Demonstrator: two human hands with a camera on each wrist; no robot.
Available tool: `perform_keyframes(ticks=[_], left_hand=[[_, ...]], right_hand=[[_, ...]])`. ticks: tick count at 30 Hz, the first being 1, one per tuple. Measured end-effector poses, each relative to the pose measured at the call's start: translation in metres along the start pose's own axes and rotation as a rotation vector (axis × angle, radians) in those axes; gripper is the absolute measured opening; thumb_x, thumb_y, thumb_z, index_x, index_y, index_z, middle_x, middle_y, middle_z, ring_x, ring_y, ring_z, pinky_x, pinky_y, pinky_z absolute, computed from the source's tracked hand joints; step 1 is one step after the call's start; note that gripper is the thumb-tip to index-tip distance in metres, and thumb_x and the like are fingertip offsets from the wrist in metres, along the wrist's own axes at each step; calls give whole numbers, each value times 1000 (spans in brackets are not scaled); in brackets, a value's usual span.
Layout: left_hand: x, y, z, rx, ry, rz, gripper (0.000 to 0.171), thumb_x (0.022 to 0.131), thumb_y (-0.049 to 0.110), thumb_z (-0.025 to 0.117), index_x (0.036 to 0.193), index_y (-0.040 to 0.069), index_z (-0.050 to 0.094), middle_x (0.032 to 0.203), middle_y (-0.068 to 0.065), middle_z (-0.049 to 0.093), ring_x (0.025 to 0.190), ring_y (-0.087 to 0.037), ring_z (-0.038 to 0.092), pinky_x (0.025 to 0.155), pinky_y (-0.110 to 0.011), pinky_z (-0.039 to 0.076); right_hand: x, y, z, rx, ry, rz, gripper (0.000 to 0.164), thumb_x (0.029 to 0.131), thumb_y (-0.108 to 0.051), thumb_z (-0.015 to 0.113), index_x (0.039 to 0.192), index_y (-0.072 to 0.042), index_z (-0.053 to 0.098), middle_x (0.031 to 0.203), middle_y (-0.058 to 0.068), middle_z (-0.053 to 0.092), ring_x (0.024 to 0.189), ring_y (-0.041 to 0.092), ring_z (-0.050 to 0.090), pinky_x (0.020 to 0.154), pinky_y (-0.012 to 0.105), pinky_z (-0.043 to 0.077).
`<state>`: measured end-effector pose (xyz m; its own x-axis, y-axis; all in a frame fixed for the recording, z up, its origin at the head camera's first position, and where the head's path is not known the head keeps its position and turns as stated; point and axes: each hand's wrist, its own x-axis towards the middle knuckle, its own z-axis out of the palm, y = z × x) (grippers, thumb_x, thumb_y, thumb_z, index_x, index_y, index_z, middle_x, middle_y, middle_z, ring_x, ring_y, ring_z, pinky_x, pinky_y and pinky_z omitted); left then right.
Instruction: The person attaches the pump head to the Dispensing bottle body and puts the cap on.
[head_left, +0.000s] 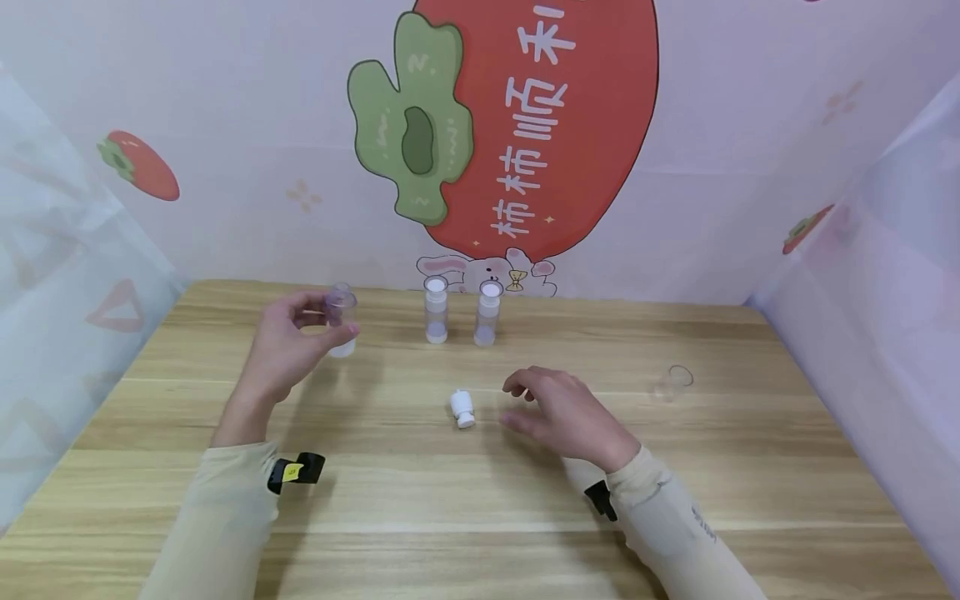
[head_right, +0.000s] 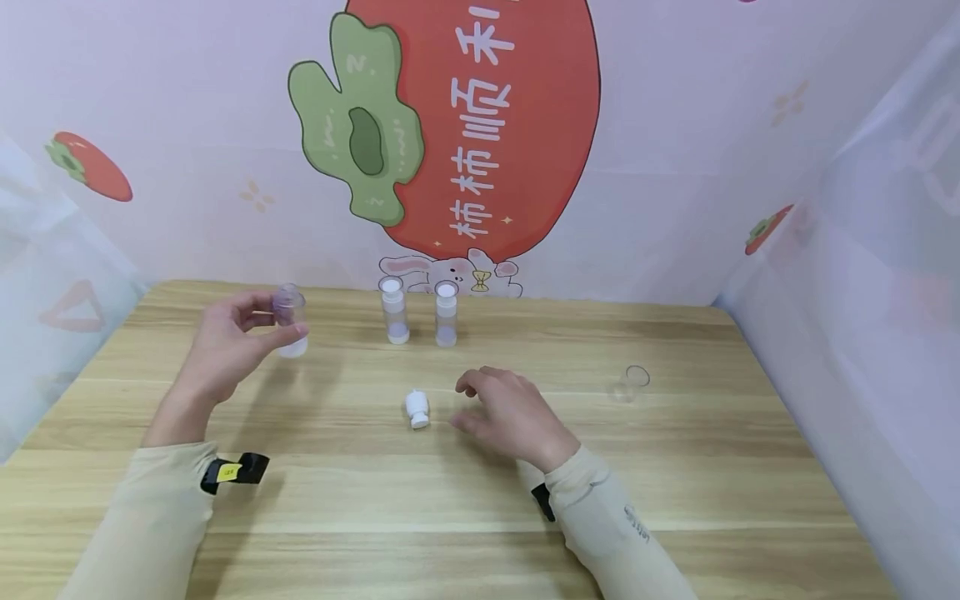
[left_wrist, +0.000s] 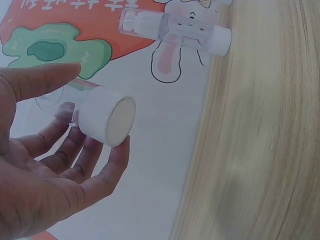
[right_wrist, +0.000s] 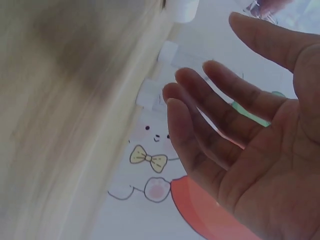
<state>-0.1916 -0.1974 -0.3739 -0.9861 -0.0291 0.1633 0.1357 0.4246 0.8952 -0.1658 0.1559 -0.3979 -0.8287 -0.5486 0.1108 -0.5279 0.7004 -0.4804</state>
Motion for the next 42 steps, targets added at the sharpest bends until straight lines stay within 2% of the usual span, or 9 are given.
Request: perform_keyframes(ticks=[7,14,21,31,37,42], left_hand=[[-1,-3,0,14,-13,7,53,90,16,78,134,-5,56,117,-16,56,107,-25,56,72,-18,52],[1,-1,1,29,-7,1,52,90,17,78,132,-3,57,115,-15,57,105,-25,57,71,-18,52],[1,-2,2,19,-9,7,54,90,17,79,134,-5,56,115,-13,57,106,-25,57,70,-18,51],[0,2,4,70,-14,9,52,89,20,79,130,-3,58,116,-16,59,109,-30,59,71,-18,51],[0,6,8,111,-12,43,46,86,15,80,124,-3,61,113,-18,62,104,-32,63,72,-20,51],[0,11,12,133,-20,76,45,85,12,80,123,-3,62,113,-16,63,103,-31,62,76,-21,51]], right_hand=[[5,-7,9,44,31,87,33,86,-27,83,110,-7,71,104,4,71,93,23,66,80,37,53],[16,-17,17,79,24,185,39,83,-34,85,108,-7,72,100,4,71,86,20,66,77,35,53],[30,-22,28,38,17,238,40,83,-40,84,103,-8,70,92,1,67,79,14,59,72,33,50],[43,-31,37,7,-30,346,50,80,-50,84,99,-8,67,78,-1,59,75,19,55,67,33,46],[48,-32,41,-25,-43,357,49,79,-52,84,94,-9,66,80,-1,61,76,19,56,68,34,46],[51,-34,43,-60,-48,351,45,81,-51,83,88,-10,66,75,-1,60,71,20,54,64,34,43]])
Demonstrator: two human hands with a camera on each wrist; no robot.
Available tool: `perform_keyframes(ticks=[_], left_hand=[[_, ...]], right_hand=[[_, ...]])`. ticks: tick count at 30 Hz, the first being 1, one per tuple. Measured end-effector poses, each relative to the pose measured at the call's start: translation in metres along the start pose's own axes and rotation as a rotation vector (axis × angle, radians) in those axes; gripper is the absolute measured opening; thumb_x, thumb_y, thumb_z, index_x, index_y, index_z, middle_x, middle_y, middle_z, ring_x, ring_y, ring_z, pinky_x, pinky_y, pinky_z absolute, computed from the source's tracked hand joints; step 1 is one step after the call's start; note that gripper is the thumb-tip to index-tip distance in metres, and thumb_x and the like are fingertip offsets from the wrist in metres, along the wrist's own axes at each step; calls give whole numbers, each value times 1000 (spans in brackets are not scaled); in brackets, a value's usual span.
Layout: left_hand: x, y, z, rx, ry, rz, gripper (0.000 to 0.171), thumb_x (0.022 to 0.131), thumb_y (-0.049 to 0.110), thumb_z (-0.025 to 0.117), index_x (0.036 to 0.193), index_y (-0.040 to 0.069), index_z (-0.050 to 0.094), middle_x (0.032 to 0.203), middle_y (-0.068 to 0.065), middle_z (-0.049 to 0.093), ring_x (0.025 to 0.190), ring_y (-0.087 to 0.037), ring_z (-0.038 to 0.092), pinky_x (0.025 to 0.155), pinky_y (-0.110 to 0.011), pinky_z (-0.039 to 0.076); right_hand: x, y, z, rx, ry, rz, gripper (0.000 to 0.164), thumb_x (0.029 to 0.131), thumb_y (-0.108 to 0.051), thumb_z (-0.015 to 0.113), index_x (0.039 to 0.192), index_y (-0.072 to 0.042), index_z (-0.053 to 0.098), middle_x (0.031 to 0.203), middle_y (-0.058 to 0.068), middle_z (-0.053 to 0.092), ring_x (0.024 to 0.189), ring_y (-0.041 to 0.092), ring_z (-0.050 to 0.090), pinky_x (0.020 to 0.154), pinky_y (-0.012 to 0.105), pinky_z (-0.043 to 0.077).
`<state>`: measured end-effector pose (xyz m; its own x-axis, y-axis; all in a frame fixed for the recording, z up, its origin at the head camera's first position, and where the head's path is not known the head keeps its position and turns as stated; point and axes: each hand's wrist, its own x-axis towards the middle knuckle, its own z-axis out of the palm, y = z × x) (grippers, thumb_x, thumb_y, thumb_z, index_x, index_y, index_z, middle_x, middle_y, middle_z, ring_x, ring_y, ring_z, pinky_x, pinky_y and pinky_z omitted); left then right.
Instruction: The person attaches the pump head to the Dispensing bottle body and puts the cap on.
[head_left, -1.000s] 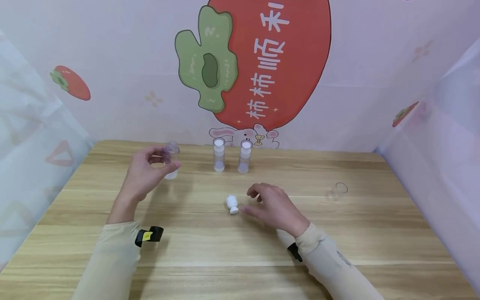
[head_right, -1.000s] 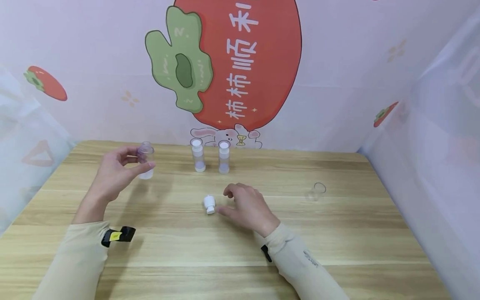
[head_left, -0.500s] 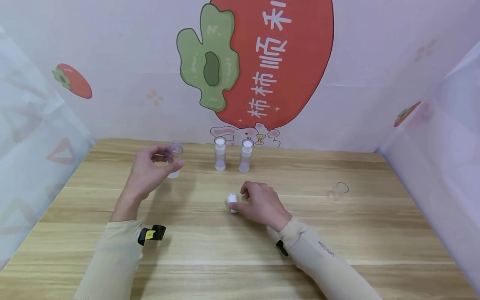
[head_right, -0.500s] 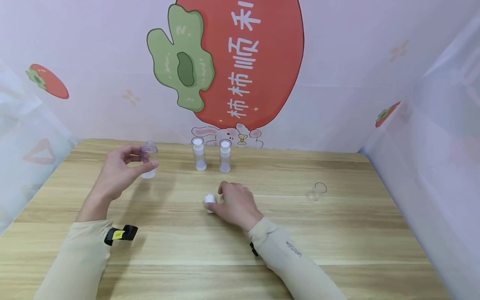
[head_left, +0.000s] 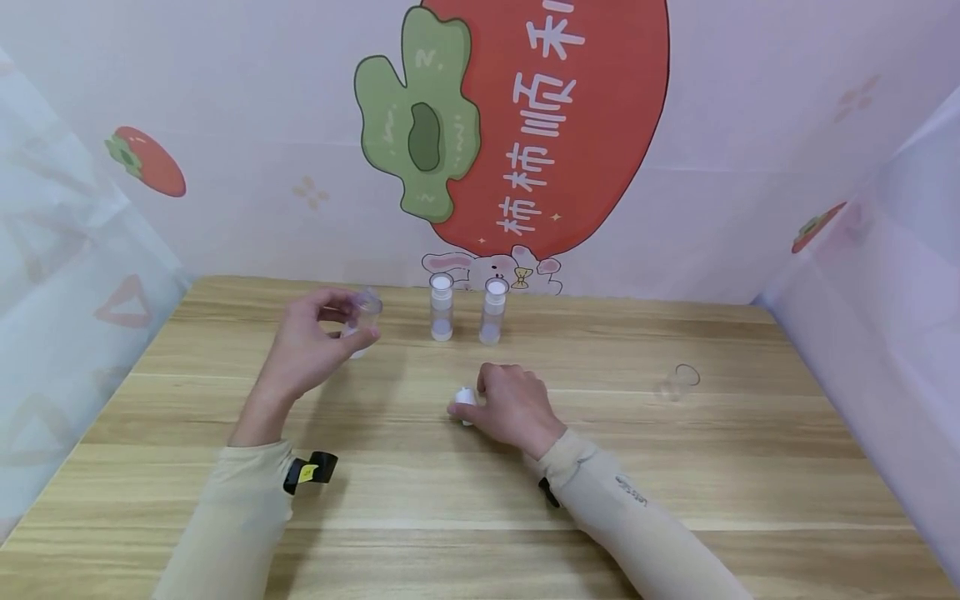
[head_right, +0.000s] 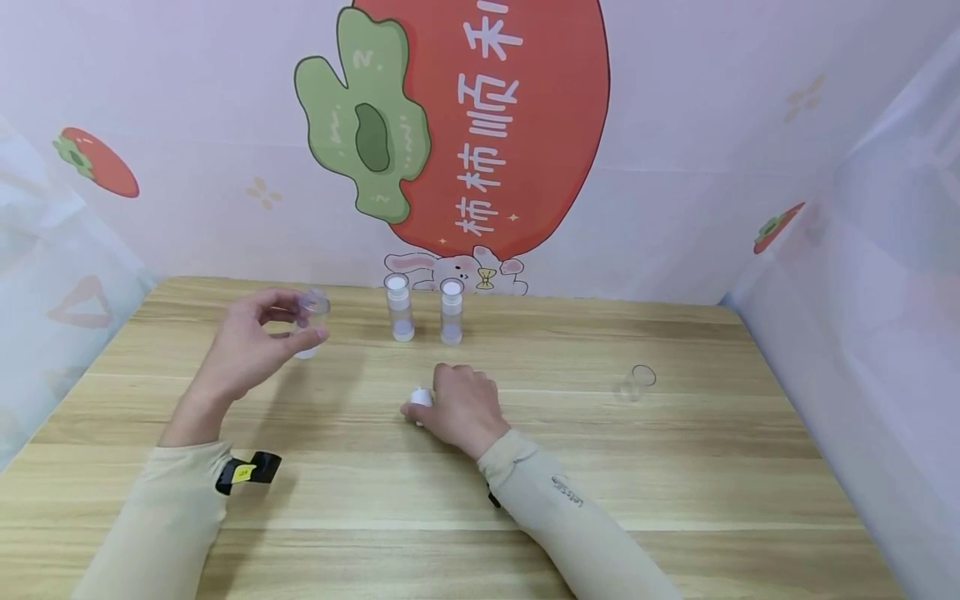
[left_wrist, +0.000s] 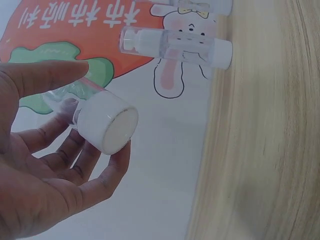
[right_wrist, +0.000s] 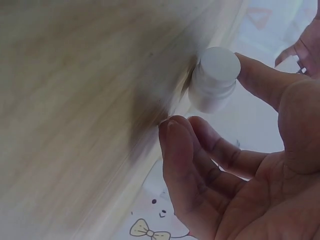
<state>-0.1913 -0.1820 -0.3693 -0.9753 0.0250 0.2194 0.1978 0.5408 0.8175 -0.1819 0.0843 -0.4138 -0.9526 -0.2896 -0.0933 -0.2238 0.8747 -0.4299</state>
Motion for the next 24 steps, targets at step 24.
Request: perform_keyframes(ticks=[24], left_hand=[[-4,15,10,-13,-29,87,41,83,7,81,119,-4,64,108,-19,62,97,-28,57,84,-46,55]], right_hand=[[-8,7,-6,9,14,-96,27,87,-36,80,90,-13,67,79,-4,60,72,16,55,66,32,45]])
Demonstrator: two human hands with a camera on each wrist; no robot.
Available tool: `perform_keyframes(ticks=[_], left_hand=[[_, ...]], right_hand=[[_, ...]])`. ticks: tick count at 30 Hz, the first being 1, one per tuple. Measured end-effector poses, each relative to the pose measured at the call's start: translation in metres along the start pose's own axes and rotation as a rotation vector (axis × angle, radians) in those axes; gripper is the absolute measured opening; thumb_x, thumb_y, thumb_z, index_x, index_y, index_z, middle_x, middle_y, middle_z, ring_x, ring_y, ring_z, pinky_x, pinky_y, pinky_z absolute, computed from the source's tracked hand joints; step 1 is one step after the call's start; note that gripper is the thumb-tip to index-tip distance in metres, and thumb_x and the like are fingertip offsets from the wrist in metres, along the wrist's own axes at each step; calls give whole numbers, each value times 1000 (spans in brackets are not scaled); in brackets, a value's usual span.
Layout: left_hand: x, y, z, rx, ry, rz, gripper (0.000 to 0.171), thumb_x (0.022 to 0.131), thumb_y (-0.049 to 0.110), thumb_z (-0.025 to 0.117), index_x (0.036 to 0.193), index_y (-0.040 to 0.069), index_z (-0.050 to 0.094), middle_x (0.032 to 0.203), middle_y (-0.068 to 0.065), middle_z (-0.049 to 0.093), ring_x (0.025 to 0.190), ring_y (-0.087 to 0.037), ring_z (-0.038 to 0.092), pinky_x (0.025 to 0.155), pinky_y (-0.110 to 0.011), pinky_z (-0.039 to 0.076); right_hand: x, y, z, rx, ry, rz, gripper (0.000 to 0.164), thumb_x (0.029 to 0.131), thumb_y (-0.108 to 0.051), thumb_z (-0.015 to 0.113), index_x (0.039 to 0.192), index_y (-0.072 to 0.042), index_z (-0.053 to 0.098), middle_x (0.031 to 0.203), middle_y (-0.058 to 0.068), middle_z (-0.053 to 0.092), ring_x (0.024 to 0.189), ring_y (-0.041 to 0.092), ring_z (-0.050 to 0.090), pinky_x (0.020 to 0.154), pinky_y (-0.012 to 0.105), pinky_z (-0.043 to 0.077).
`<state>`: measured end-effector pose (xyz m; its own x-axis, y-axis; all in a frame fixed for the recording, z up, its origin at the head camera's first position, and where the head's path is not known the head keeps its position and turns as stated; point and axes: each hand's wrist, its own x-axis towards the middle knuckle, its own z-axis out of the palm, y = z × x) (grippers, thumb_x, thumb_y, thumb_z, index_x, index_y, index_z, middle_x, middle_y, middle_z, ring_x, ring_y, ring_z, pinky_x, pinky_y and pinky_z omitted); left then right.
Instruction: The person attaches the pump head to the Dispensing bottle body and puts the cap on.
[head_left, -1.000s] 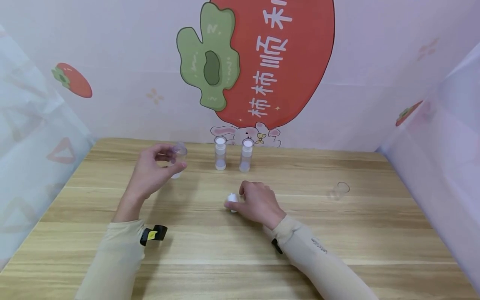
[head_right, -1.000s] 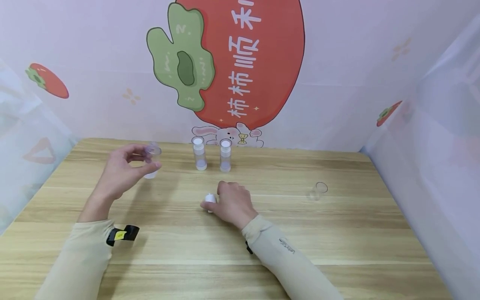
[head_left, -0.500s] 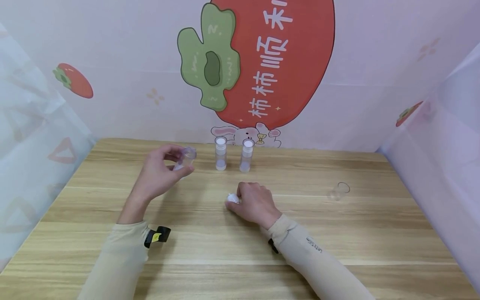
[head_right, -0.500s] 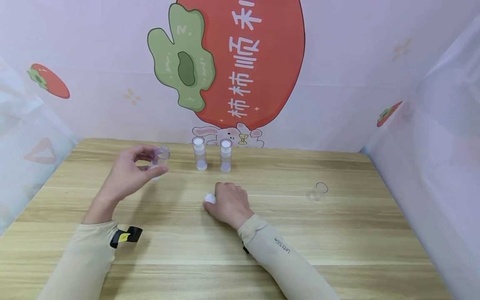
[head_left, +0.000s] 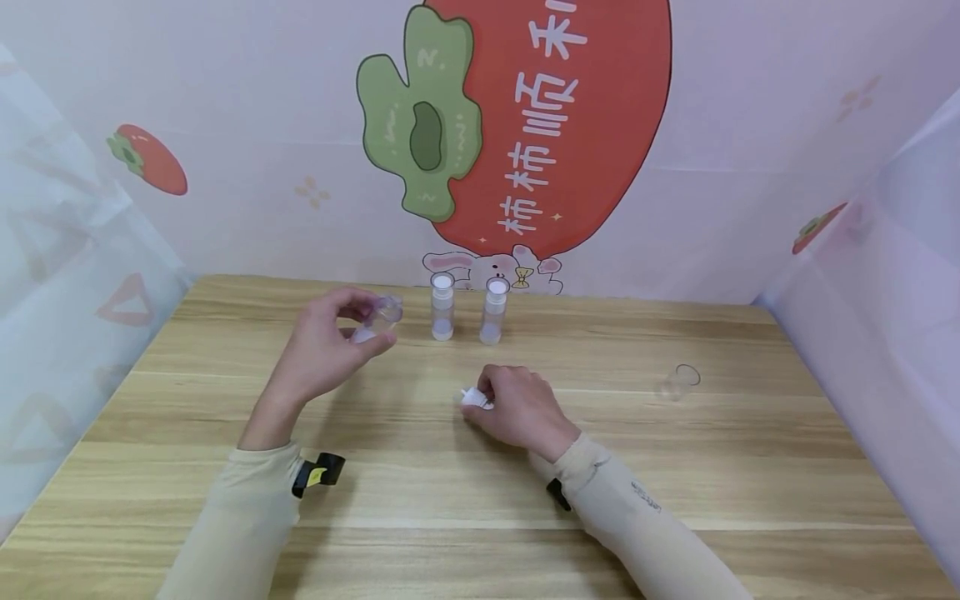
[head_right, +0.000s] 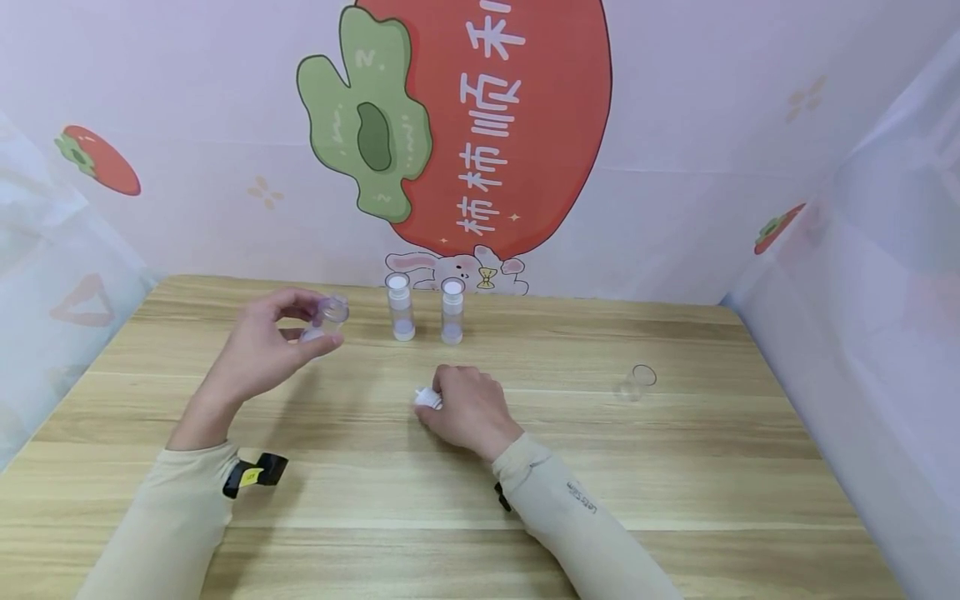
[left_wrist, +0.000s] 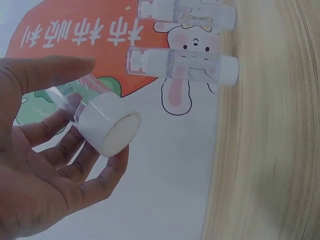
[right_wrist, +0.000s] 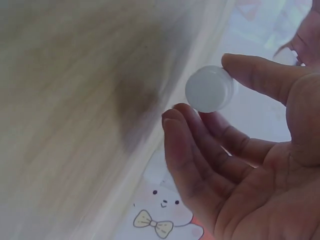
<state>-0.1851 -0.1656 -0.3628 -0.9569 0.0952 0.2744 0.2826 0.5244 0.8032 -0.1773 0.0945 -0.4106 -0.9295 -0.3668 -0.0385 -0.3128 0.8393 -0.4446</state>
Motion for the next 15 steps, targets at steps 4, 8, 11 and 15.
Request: perform_keyframes(ticks=[4,8,11,15], left_hand=[[0,1,2,-5,-13,29,39,83,5,81,118,-3,65,105,-17,61,95,-26,56,84,-46,55],[0,0,4,-1,-27,58,37,83,5,81,116,-2,66,105,-17,62,96,-25,56,84,-46,55],[-1,1,6,-5,-39,70,36,83,6,82,115,-1,66,106,-16,63,97,-25,56,84,-46,56],[-1,3,8,1,-60,77,35,83,6,82,114,0,66,105,-16,63,98,-26,57,83,-46,56]], right_hand=[[-6,5,-6,62,31,-29,25,86,-35,81,93,-15,68,83,-7,63,74,12,57,70,31,48],[-13,9,-12,162,36,-54,22,84,-30,83,93,-16,68,85,-9,65,78,12,60,72,31,50],[-18,12,-16,236,46,-60,23,83,-27,85,94,-17,68,87,-10,66,81,13,63,74,30,52],[-23,17,-22,288,84,-78,24,82,-23,86,97,-16,68,89,-9,67,83,10,63,74,28,55]])
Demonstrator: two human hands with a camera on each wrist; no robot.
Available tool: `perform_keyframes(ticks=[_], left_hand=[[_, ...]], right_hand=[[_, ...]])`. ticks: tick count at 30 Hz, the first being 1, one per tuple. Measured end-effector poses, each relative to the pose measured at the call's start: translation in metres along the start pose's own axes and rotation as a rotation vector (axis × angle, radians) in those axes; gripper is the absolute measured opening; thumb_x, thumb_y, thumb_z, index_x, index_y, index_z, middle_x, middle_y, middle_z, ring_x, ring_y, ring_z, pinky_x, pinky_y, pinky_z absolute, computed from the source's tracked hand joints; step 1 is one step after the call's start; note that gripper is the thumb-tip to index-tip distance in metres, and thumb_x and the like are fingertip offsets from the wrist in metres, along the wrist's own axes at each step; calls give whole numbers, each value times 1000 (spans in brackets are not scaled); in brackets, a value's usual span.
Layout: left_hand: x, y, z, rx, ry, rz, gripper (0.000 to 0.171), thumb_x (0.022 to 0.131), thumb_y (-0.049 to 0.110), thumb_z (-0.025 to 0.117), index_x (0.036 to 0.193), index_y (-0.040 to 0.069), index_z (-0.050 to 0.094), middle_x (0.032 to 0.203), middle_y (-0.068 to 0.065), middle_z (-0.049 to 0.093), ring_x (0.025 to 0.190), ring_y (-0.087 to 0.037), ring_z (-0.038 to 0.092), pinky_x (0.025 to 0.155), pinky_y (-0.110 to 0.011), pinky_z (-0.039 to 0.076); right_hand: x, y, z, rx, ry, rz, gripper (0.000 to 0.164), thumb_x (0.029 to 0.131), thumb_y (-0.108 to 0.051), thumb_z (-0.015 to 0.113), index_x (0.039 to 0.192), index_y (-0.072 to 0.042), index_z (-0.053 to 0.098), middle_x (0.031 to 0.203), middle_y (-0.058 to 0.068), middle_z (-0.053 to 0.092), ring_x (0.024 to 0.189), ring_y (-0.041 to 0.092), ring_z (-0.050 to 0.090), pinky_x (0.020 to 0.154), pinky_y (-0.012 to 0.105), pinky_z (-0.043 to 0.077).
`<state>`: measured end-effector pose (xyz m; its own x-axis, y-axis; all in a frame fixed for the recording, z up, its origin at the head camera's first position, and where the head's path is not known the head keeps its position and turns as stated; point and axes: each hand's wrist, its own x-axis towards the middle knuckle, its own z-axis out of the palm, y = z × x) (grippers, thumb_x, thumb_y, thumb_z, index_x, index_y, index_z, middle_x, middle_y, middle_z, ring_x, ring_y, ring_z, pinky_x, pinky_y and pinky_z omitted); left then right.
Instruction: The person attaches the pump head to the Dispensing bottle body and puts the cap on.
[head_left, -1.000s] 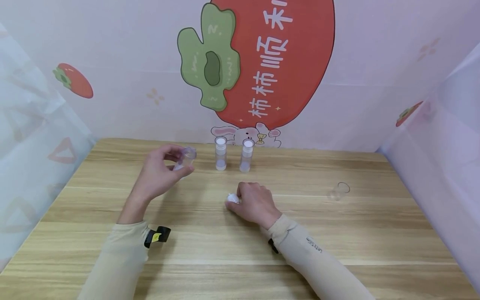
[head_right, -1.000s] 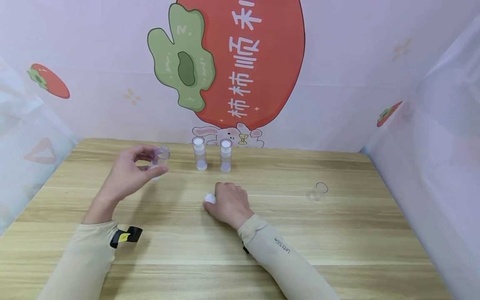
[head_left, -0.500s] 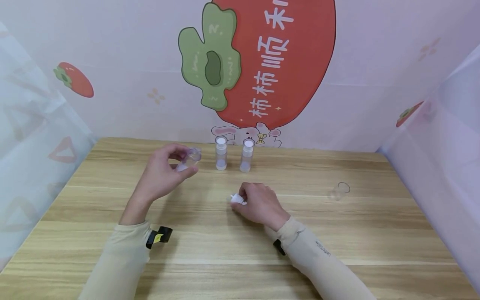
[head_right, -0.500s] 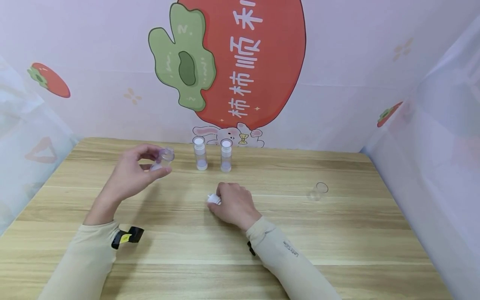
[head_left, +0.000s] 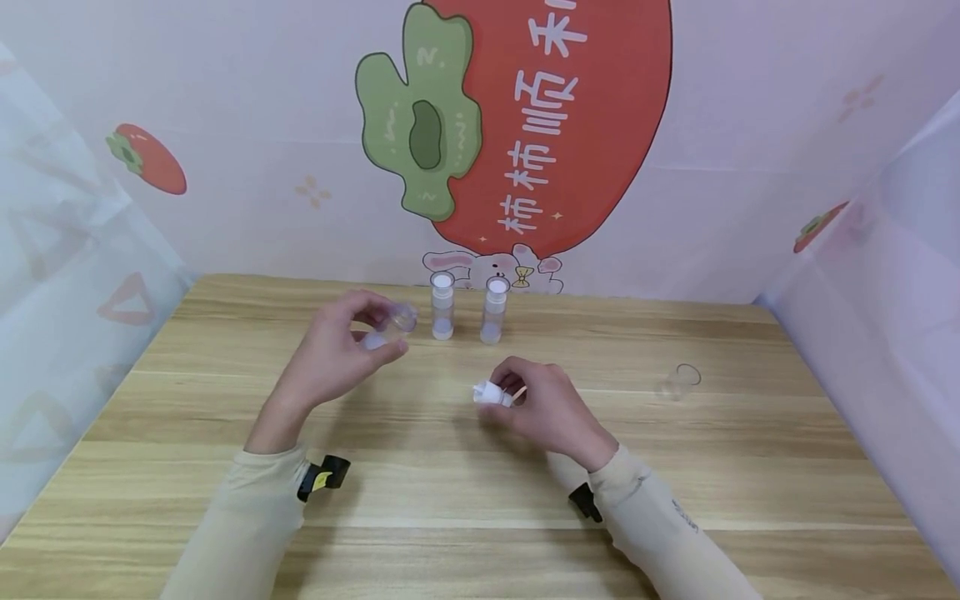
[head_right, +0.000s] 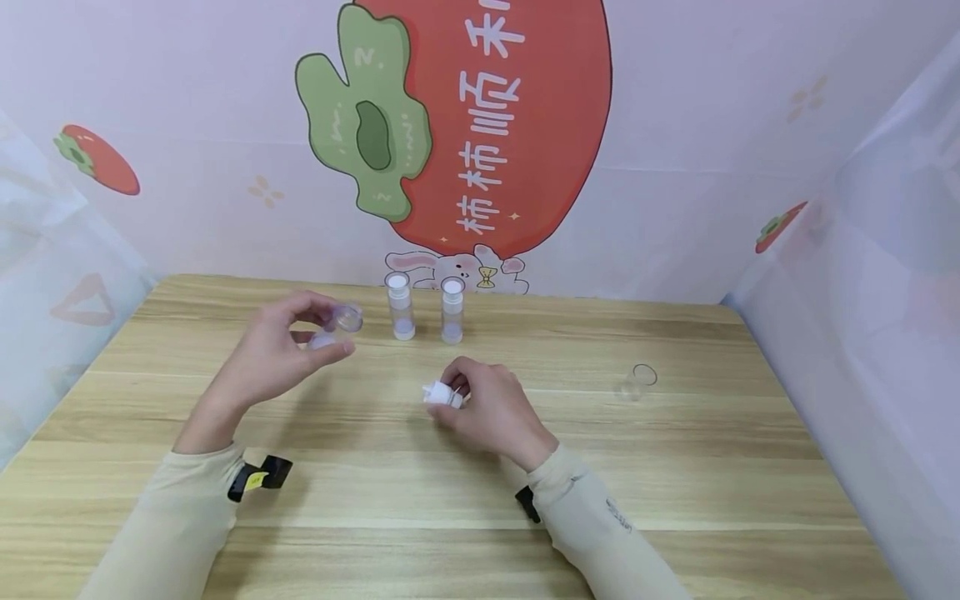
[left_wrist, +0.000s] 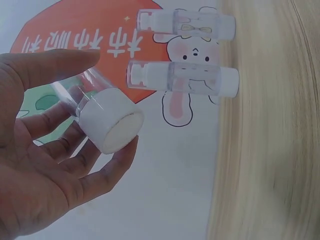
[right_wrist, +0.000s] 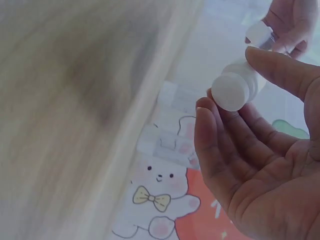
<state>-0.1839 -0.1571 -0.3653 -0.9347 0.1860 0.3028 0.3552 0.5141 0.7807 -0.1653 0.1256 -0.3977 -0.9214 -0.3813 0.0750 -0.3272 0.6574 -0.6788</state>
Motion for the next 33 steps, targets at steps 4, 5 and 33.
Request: perform_keyframes(ticks=[4,5,33], left_hand=[[0,3,1,19,-19,-5,35,84,6,82,114,-1,66,105,-15,62,98,-27,57,86,-48,56],[0,4,2,21,-22,-6,35,84,6,82,114,-1,65,105,-15,62,98,-28,57,86,-48,56],[-2,19,24,24,-136,46,34,84,6,80,116,5,69,107,-5,71,100,-23,63,88,-44,54]], right_hand=[[-3,3,-7,32,32,-31,25,82,-20,86,98,-14,69,90,-8,68,85,10,63,74,28,56],[-3,3,-8,38,37,-37,25,82,-20,86,99,-14,69,90,-8,68,85,10,64,74,28,56],[-11,5,-39,129,111,-102,29,84,-15,85,109,-12,70,99,-4,69,84,14,64,76,32,58]])
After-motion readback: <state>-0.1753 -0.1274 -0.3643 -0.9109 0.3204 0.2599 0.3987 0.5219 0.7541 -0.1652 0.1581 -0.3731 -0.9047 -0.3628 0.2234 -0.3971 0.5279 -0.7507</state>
